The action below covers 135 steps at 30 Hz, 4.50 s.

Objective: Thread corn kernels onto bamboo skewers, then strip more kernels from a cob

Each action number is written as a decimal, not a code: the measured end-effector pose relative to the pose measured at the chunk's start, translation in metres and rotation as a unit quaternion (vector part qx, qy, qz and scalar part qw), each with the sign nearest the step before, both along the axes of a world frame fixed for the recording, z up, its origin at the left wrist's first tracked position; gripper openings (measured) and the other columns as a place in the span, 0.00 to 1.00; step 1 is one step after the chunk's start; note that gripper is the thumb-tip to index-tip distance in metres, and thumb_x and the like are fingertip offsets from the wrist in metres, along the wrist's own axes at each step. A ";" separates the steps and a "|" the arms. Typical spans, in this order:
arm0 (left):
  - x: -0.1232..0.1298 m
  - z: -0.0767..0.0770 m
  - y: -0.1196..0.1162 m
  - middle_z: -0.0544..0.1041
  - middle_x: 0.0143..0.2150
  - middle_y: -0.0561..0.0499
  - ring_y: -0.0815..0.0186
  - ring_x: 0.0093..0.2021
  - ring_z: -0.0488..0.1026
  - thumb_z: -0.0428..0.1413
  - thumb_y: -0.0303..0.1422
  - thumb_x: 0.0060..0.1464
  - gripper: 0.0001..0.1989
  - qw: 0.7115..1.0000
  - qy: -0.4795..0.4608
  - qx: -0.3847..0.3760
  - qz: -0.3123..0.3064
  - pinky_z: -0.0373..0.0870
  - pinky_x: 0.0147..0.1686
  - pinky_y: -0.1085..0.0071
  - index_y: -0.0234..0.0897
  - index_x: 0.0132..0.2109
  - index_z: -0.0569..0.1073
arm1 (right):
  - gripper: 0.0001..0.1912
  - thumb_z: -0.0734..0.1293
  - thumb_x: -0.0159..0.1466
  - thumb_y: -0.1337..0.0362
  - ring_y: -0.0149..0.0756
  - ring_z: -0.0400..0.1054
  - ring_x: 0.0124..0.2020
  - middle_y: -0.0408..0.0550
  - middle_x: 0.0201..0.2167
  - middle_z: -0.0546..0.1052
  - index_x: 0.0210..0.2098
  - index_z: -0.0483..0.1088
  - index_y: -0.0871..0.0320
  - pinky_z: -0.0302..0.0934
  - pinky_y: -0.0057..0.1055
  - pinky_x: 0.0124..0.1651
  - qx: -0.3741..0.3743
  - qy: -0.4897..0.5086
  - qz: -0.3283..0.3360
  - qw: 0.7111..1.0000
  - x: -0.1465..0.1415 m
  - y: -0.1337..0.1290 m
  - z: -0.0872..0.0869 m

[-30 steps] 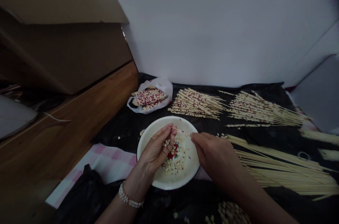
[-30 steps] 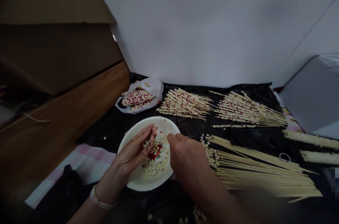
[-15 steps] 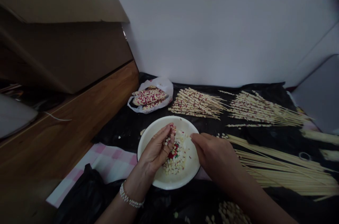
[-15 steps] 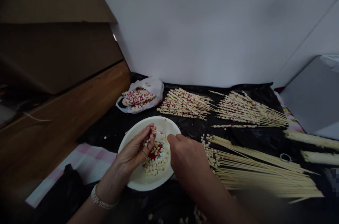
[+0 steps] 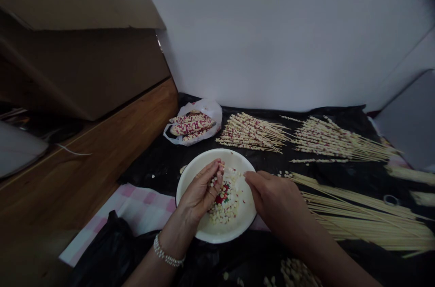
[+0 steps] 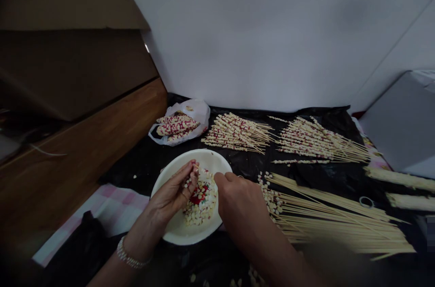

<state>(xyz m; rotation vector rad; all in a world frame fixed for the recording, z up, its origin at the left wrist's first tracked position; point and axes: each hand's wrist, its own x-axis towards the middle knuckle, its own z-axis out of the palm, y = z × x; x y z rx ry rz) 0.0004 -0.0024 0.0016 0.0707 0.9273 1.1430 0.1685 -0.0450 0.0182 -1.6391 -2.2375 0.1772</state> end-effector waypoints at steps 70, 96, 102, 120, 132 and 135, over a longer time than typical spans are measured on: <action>0.000 -0.004 -0.002 0.79 0.38 0.45 0.69 0.38 0.76 0.56 0.17 0.51 0.18 0.999 0.002 0.025 -0.037 0.71 0.38 0.80 0.31 0.49 0.74 | 0.11 0.57 0.60 0.73 0.29 0.61 0.23 0.44 0.25 0.73 0.32 0.70 0.57 0.39 0.30 0.24 0.019 -0.006 0.000 1.000 0.001 0.001 0.000; 0.003 0.002 -0.001 0.80 0.41 0.47 0.71 0.35 0.77 0.55 0.21 0.55 0.20 1.000 -0.011 -0.011 -0.013 0.73 0.37 0.80 0.35 0.55 0.71 | 0.11 0.57 0.60 0.72 0.30 0.62 0.22 0.44 0.26 0.73 0.31 0.70 0.56 0.38 0.31 0.24 0.013 -0.017 -0.006 1.000 0.000 0.000 -0.002; 0.000 -0.003 0.000 0.79 0.41 0.47 0.71 0.36 0.77 0.55 0.21 0.54 0.20 1.000 -0.020 -0.008 -0.019 0.73 0.37 0.80 0.34 0.54 0.71 | 0.10 0.58 0.60 0.73 0.30 0.63 0.22 0.45 0.26 0.73 0.32 0.70 0.56 0.38 0.30 0.24 0.004 -0.026 -0.009 1.000 -0.001 0.001 -0.002; 0.004 -0.004 -0.002 0.80 0.38 0.48 0.71 0.36 0.76 0.58 0.19 0.51 0.12 0.999 0.021 0.036 -0.019 0.73 0.38 0.80 0.32 0.43 0.76 | 0.10 0.58 0.60 0.73 0.32 0.64 0.23 0.45 0.26 0.73 0.32 0.69 0.56 0.39 0.31 0.24 -0.011 -0.015 -0.006 1.000 -0.006 -0.003 -0.001; 0.002 -0.006 -0.002 0.80 0.35 0.48 0.70 0.33 0.77 0.59 0.21 0.51 0.10 0.998 -0.035 0.011 -0.055 0.75 0.36 0.78 0.31 0.42 0.75 | 0.10 0.58 0.62 0.74 0.31 0.63 0.24 0.44 0.26 0.73 0.32 0.68 0.57 0.40 0.31 0.25 0.006 -0.001 0.002 1.000 -0.008 -0.004 0.003; 0.003 -0.008 -0.004 0.80 0.35 0.48 0.69 0.34 0.77 0.59 0.21 0.50 0.11 0.997 -0.013 0.021 -0.074 0.75 0.37 0.77 0.30 0.43 0.75 | 0.10 0.58 0.61 0.74 0.31 0.64 0.25 0.44 0.27 0.73 0.33 0.68 0.57 0.41 0.31 0.26 -0.007 -0.007 0.002 1.000 -0.010 -0.004 0.003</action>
